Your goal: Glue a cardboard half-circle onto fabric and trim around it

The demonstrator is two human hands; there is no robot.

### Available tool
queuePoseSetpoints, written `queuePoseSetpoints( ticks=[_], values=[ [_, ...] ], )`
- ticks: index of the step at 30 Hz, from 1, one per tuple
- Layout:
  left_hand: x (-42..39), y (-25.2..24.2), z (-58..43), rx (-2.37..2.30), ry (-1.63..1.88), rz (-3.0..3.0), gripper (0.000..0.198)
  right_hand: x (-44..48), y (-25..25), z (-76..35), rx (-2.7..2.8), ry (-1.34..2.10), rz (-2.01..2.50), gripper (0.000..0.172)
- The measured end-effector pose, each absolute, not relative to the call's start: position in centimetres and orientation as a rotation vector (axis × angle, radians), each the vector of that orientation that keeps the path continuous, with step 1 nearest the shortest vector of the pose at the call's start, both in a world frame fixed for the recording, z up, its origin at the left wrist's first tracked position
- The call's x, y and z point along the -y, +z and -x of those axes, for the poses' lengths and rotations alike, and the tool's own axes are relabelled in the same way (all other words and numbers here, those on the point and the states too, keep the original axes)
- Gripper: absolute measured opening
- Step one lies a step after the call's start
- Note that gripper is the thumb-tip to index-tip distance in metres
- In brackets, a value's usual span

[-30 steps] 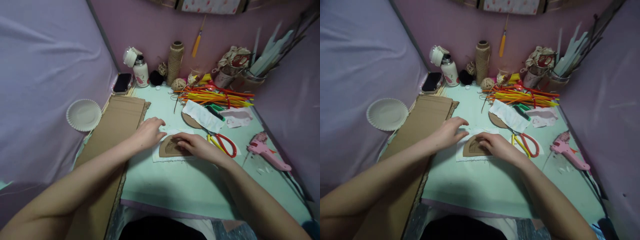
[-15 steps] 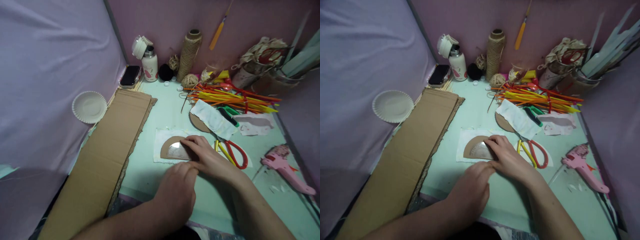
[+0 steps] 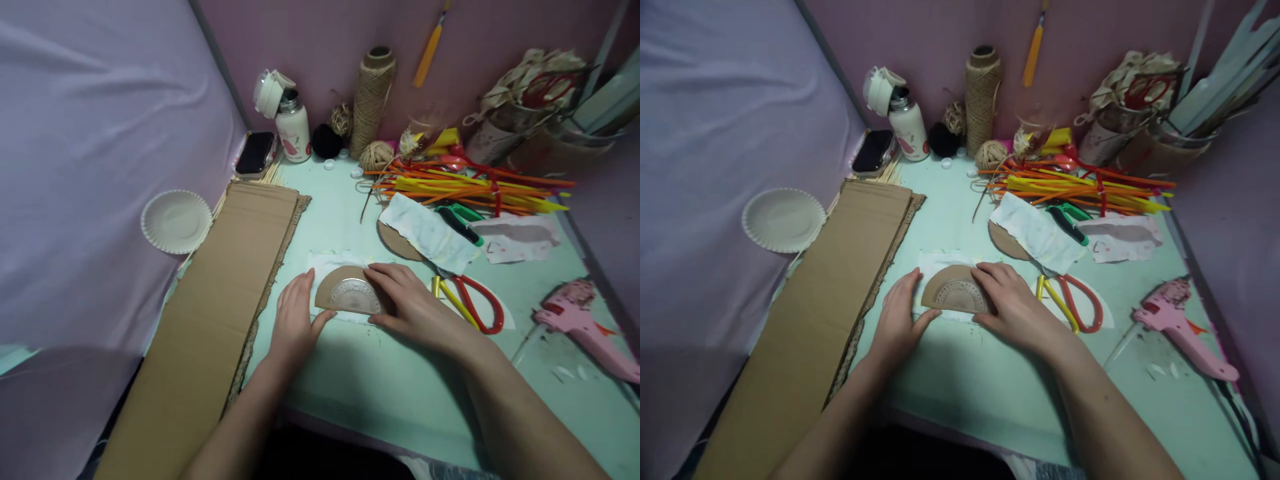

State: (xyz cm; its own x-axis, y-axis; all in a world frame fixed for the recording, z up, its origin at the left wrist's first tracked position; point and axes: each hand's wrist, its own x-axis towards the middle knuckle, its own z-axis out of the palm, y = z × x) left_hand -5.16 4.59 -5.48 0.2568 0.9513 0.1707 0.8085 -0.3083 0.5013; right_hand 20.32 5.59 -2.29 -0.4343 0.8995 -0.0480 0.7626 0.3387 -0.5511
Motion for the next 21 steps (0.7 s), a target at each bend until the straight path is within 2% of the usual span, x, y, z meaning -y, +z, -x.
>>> queuePoseSetpoints(
  ticks=[11,17,21],
  values=[
    [-4.9,-5.0,5.9,-1.522,0.668,-2.304,0.051,-5.6,-3.0,-20.0,2.296,0.751,1.392,0.070],
    [-5.1,-5.2,6.1,-1.435,0.732,-2.349,0.046,-5.8,-3.2,-20.0,2.327,0.706,1.353,0.059],
    [-5.2,-5.4,6.2,-1.425,0.764,-2.346,0.041,-5.9,-3.4,-20.0,2.325,0.692,1.354,0.058]
  ],
)
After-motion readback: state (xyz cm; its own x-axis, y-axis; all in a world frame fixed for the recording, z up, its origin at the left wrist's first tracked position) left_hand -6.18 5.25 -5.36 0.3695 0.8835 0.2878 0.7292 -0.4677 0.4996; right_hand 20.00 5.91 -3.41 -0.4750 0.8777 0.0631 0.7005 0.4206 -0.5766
